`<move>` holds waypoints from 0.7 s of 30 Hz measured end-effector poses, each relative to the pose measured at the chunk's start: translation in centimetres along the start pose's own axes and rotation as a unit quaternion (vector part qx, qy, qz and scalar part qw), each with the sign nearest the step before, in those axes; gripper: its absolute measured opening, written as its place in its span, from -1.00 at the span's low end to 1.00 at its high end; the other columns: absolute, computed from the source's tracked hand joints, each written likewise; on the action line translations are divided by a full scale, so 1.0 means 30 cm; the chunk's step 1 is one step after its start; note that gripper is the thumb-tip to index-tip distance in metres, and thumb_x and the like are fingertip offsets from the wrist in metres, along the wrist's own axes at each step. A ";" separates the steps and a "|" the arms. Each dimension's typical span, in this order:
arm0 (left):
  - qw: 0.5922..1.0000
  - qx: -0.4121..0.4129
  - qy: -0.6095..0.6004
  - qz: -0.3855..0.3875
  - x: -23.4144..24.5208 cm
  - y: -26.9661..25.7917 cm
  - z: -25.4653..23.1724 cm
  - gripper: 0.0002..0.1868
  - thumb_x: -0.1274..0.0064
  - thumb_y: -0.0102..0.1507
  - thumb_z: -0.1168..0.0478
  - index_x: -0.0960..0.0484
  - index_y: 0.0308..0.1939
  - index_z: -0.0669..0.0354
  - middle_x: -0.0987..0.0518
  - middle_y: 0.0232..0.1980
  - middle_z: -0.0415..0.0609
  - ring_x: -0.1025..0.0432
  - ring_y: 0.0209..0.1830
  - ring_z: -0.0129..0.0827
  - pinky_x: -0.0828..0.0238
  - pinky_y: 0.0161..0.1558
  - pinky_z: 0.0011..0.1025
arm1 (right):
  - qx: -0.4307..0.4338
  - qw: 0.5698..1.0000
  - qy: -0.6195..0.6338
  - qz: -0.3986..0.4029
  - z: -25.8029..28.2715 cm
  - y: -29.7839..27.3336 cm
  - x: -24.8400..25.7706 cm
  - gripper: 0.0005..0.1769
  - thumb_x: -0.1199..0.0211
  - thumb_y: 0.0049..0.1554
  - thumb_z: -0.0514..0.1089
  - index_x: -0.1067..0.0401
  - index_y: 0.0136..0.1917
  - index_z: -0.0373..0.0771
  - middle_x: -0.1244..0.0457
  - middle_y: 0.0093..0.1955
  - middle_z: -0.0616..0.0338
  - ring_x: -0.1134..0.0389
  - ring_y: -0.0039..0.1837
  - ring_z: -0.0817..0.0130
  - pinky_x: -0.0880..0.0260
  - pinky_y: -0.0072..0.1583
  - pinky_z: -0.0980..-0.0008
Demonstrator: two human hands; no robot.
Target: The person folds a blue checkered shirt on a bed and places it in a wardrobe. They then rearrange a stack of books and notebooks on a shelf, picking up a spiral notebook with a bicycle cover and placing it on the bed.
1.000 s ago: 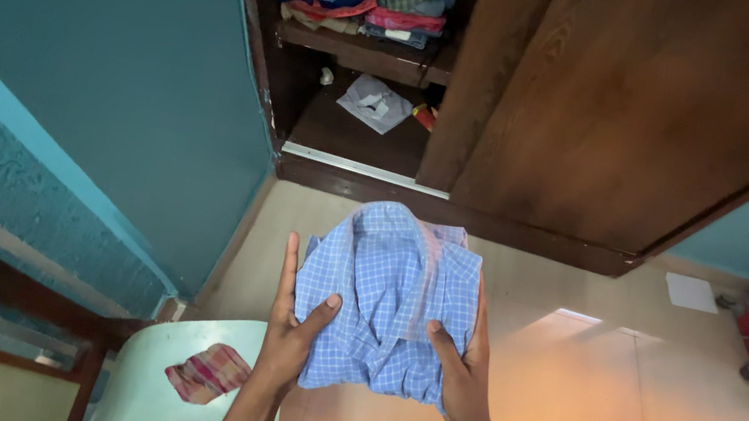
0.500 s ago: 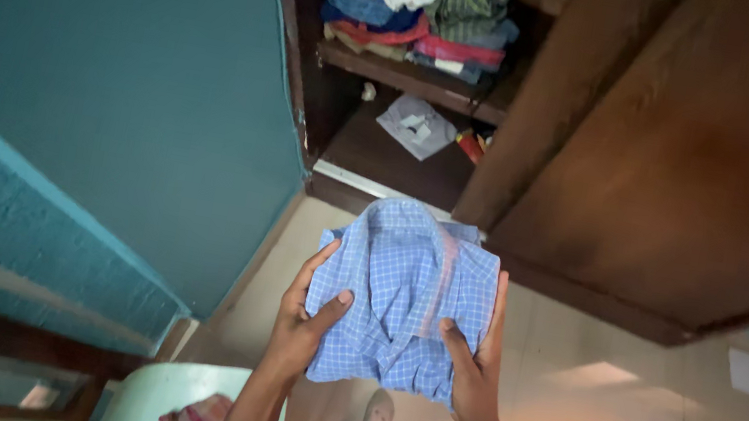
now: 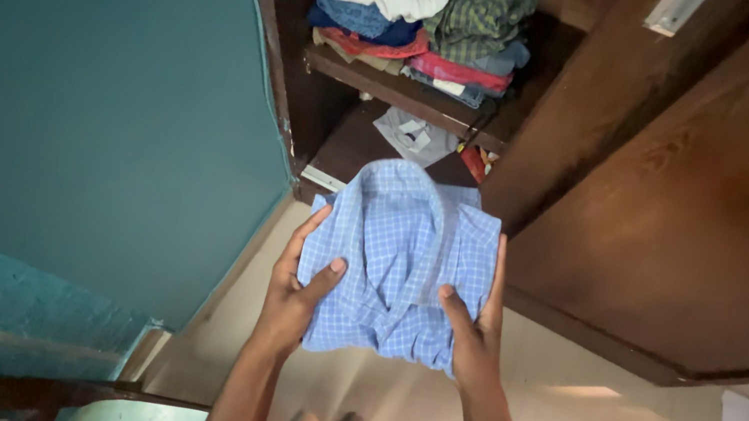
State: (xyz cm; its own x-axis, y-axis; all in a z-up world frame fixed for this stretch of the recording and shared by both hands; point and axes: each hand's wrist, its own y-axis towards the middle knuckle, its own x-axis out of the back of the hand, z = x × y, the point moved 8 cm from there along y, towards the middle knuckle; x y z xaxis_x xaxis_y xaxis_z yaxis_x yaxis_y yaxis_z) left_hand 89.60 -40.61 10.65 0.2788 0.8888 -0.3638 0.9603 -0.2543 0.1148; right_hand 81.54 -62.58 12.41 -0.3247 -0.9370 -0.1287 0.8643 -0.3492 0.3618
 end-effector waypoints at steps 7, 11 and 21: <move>1.000 -0.004 -0.024 0.005 0.004 0.194 0.030 -0.25 -0.16 0.25 0.26 -0.27 0.51 0.21 -0.48 0.36 0.09 -0.43 0.29 -0.28 -0.37 0.30 -0.32 | -0.024 1.000 0.014 0.003 -0.063 0.171 -0.013 -0.03 -0.16 0.20 -0.29 0.30 0.71 -0.28 0.11 0.70 -0.10 0.05 0.67 0.14 0.08 0.58 0.19; 0.999 -0.002 -0.033 0.017 0.026 0.340 0.051 -0.26 -0.15 0.25 0.27 -0.28 0.52 0.20 -0.50 0.35 0.10 -0.43 0.27 -0.28 -0.35 0.30 -0.33 | -0.002 1.000 -0.019 -0.003 -0.096 0.282 -0.041 -0.04 -0.16 0.22 -0.27 0.30 0.71 -0.29 0.15 0.72 -0.11 0.09 0.69 0.14 0.10 0.60 0.17; 0.997 -0.038 0.024 0.055 0.127 0.751 -0.001 -0.27 -0.16 0.28 0.23 -0.28 0.52 0.22 -0.41 0.46 0.07 -0.32 0.41 -0.30 -0.20 0.41 -0.34 | -0.002 0.999 -0.035 -0.032 -0.236 0.608 -0.166 -0.01 -0.18 0.21 -0.22 0.31 0.71 -0.30 0.17 0.73 -0.11 0.12 0.70 0.12 0.12 0.60 0.16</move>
State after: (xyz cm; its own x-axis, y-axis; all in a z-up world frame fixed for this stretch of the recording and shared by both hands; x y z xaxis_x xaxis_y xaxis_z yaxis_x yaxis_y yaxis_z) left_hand 112.28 -42.95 11.89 0.3798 0.8749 -0.3003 0.9199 -0.3228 0.2229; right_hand 101.65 -64.32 13.11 -0.4047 -0.9103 -0.0868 0.8423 -0.4081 0.3521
